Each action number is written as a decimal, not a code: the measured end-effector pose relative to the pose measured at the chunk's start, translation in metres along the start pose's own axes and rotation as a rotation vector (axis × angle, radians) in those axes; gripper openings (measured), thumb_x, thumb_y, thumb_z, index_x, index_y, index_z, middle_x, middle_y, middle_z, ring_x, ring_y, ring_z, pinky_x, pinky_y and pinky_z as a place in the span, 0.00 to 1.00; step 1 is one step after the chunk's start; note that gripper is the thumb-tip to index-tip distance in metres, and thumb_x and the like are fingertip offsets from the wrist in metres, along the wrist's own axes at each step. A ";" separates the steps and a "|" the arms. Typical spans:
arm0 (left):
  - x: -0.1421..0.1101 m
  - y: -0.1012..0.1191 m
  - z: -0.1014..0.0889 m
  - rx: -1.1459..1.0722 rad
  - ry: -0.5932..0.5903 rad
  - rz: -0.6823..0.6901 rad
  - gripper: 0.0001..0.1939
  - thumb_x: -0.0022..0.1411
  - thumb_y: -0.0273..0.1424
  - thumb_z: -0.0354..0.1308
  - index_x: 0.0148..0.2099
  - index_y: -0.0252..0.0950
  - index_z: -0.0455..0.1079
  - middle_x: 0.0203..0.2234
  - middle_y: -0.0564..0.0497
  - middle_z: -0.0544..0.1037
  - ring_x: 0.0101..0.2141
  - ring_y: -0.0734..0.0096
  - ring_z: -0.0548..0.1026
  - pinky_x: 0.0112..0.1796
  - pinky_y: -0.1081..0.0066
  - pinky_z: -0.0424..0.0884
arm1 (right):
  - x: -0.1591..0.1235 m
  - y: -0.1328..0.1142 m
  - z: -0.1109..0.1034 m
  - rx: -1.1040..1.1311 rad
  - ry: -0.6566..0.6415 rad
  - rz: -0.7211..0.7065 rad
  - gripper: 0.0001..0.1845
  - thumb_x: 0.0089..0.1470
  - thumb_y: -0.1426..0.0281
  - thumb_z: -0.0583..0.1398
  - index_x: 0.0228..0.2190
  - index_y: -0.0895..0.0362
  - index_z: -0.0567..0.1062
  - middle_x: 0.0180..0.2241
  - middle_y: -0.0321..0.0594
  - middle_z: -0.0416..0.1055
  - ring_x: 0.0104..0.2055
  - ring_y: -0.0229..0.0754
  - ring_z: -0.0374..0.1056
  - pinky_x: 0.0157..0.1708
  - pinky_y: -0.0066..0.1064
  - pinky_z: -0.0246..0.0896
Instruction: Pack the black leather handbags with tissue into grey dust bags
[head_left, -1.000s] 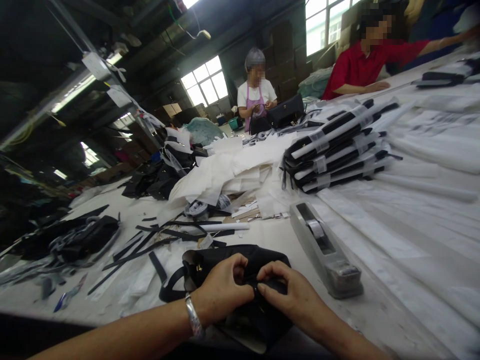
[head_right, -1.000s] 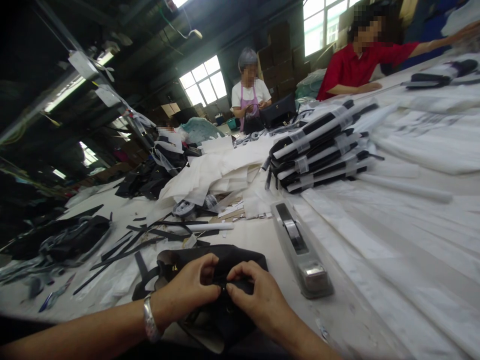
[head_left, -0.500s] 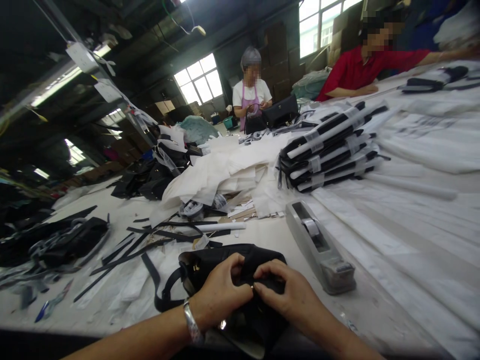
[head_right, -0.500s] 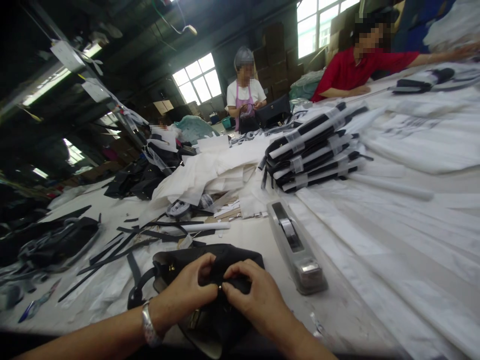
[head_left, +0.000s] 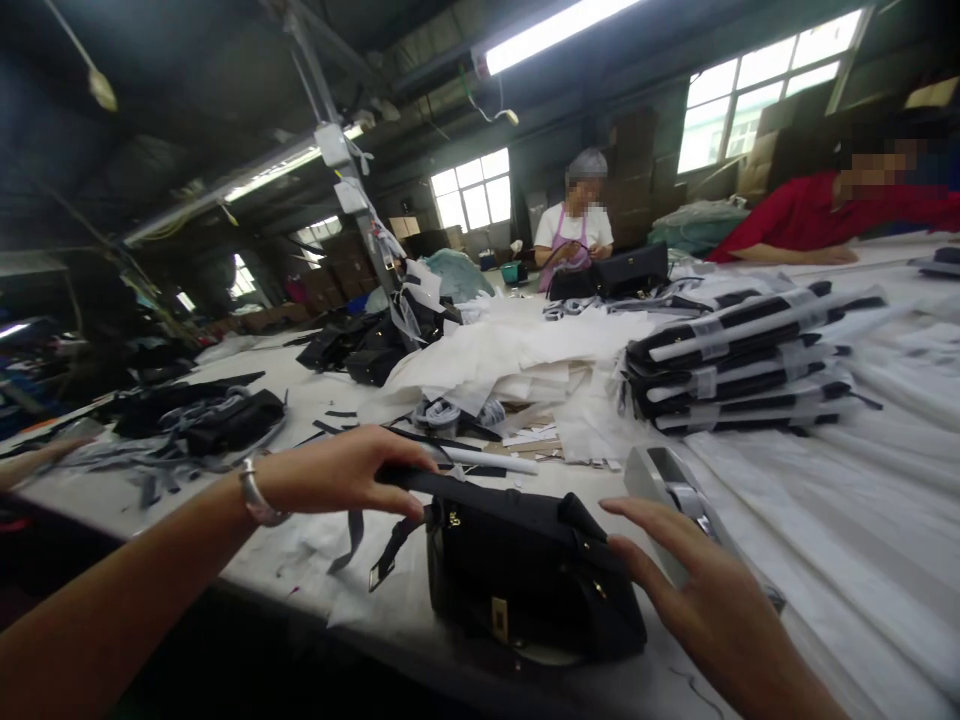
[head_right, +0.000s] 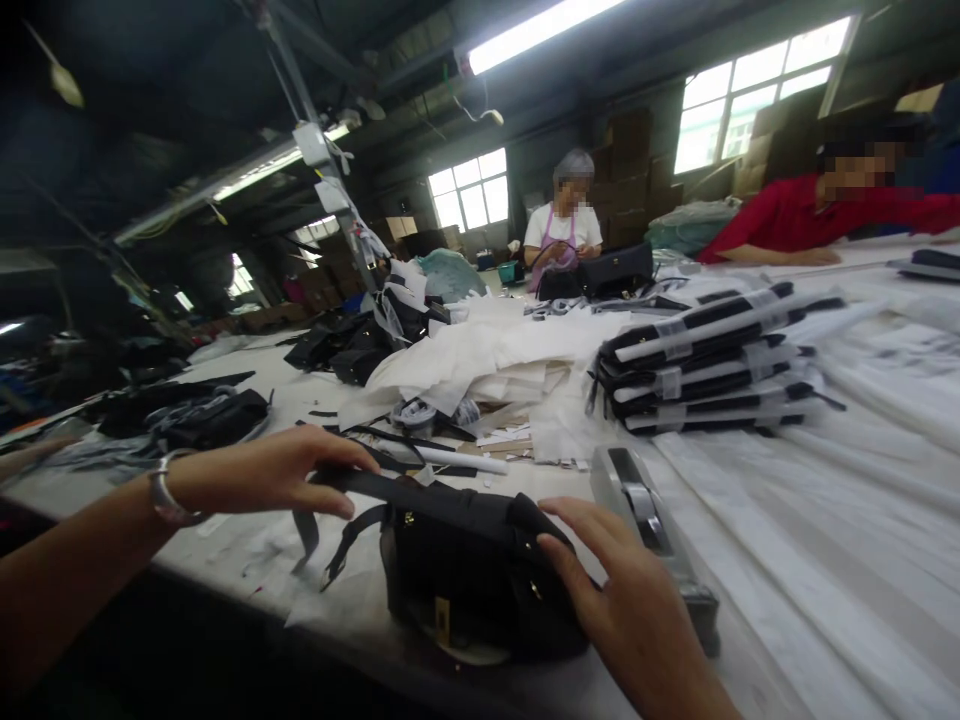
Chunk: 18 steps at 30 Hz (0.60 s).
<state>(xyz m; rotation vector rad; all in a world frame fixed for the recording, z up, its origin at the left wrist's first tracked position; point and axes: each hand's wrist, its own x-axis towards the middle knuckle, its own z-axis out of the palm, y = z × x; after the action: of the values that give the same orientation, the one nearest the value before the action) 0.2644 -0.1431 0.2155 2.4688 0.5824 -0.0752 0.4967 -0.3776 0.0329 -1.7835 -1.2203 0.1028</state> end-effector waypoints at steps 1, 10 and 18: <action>-0.010 -0.001 -0.013 0.084 -0.012 0.027 0.17 0.52 0.39 0.68 0.45 0.42 0.79 0.37 0.53 0.81 0.38 0.63 0.77 0.40 0.73 0.68 | 0.007 -0.014 -0.001 -0.005 -0.009 -0.058 0.18 0.58 0.58 0.58 0.49 0.47 0.74 0.52 0.41 0.73 0.54 0.53 0.68 0.55 0.47 0.62; -0.094 0.035 -0.058 0.167 0.391 0.356 0.16 0.60 0.38 0.63 0.49 0.38 0.76 0.37 0.52 0.80 0.35 0.69 0.75 0.36 0.75 0.68 | 0.081 -0.195 0.014 0.453 -0.474 -0.307 0.25 0.57 0.56 0.60 0.54 0.50 0.71 0.38 0.38 0.76 0.40 0.44 0.73 0.42 0.36 0.70; -0.163 -0.056 -0.054 -0.071 0.538 0.100 0.22 0.62 0.46 0.58 0.50 0.35 0.75 0.28 0.52 0.73 0.27 0.74 0.67 0.27 0.77 0.64 | 0.089 -0.192 -0.009 0.473 -0.528 -0.085 0.13 0.53 0.55 0.64 0.31 0.52 0.77 0.21 0.32 0.62 0.19 0.32 0.57 0.15 0.22 0.53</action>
<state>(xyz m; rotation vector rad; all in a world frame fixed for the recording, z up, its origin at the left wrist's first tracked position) 0.0890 -0.1352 0.2597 2.4402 0.6632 0.6542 0.4142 -0.3030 0.2133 -1.3204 -1.4837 0.7878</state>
